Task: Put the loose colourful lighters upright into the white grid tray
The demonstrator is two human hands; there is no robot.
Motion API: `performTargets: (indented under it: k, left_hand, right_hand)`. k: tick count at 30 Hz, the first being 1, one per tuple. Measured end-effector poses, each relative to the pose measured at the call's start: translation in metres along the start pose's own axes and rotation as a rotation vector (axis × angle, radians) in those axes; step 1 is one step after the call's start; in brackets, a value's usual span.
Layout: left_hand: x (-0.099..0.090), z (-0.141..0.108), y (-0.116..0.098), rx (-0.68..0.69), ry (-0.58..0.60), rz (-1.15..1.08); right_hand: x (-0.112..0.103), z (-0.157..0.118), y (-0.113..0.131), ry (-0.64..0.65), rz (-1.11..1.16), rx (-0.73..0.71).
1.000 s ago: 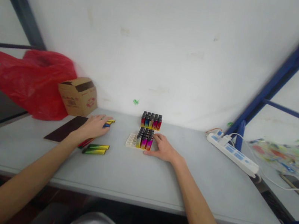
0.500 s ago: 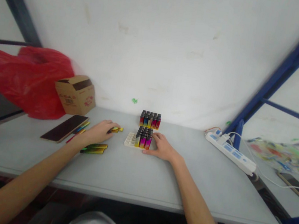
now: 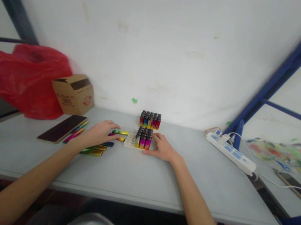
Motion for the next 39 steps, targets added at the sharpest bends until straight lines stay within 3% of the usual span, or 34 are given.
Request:
performTargets:
  k: [7,14,20,26,33,39]
  left_hand:
    - [0.008,0.0,-0.011,0.085,0.021,-0.063]
    - [0.019,0.01,-0.027,0.137,0.075,0.106]
    - [0.014,0.013,-0.033,0.087,-0.003,0.083]
    - [-0.002,0.009,-0.042,0.062,-0.078,0.114]
    - [-0.007,0.008,-0.065,0.245,-0.223,0.122]
    - [-0.015,0.008,-0.074,0.316,-0.339,-0.044]
  right_hand:
    - [0.0,0.0,0.001,0.002,0.013,0.002]
    - [0.0,0.0,0.001,0.0,-0.009,0.009]
    - [-0.001,0.0,0.003,0.007,0.011,0.001]
    - [-0.002,-0.001,0.003,0.002,0.008,0.001]
    - [-0.002,-0.001,0.003,-0.002,-0.002,-0.008]
    - [-0.001,-0.001,0.003,0.007,-0.011,-0.002]
Point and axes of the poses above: each hand's wrist, its own z-axis towards the middle knuckle, its own x-axis out of the palm, y = z × x, the point moved 9 cm from there along z, towards the middle knuckle, and after that the axes turned 13 degrees about x, right-handed, at the moved point
